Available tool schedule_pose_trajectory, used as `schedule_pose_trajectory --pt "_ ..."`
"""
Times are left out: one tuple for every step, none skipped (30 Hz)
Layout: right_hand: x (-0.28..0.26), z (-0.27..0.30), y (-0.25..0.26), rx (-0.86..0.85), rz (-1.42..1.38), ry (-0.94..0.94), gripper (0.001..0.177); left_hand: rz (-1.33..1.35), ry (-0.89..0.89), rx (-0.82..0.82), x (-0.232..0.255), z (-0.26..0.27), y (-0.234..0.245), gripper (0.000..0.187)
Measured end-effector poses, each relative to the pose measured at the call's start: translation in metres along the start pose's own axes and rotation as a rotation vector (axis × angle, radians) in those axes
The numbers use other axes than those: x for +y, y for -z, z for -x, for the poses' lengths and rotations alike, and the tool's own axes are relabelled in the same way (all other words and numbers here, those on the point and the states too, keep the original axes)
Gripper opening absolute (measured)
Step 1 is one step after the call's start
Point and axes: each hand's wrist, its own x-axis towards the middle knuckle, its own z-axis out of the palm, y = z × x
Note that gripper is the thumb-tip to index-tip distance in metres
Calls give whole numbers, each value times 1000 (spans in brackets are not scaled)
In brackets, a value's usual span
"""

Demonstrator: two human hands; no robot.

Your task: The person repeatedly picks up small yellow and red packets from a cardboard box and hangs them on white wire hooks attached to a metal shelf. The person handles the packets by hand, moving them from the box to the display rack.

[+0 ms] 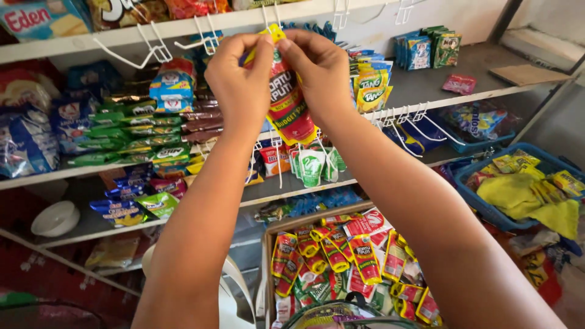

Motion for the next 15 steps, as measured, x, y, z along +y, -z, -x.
schedule_pose_trajectory --pt "3 -2 -1 5 2 6 21 5 -4 -4 -4 -2 0 15" --pt "7 -5 -3 2 -10 9 23 -8 -32 14 -8 -6 0 15" --pt "9 -8 -5 -1 -21 11 25 -20 -59 32 -12 -9 0 14" --pt "13 -11 -6 -3 -21 20 25 -18 -67 34 -14 -11 -1 14" --pt "17 -14 -7 15 1 13 26 12 2 34 -16 -13 -2 15" --pt "21 -16 -7 35 25 4 27 41 74 31 -18 -13 -3 15" --pt "21 -18 -9 36 25 9 27 43 70 30 -21 -15 -3 15" --pt "22 -19 -10 55 27 -1 26 41 57 35 -24 -16 -4 15" --pt "22 -21 -10 75 30 -12 25 39 44 40 -26 -16 -5 15" --pt "21 -21 -11 79 32 -10 25 42 44 37 -27 -17 -5 15" --pt "21 -22 -12 89 24 -23 24 36 37 34 -28 -18 -6 16" --pt "20 -22 -12 100 16 -36 23 31 31 32 -29 -18 -7 16" --pt "20 -22 -13 104 19 -35 23 35 32 29 -29 -19 -7 16" --pt "20 -23 -13 109 16 -44 22 40 55 24 -30 -20 -7 17" --pt "20 -24 -14 114 13 -54 22 46 77 19 -30 -21 -6 18"
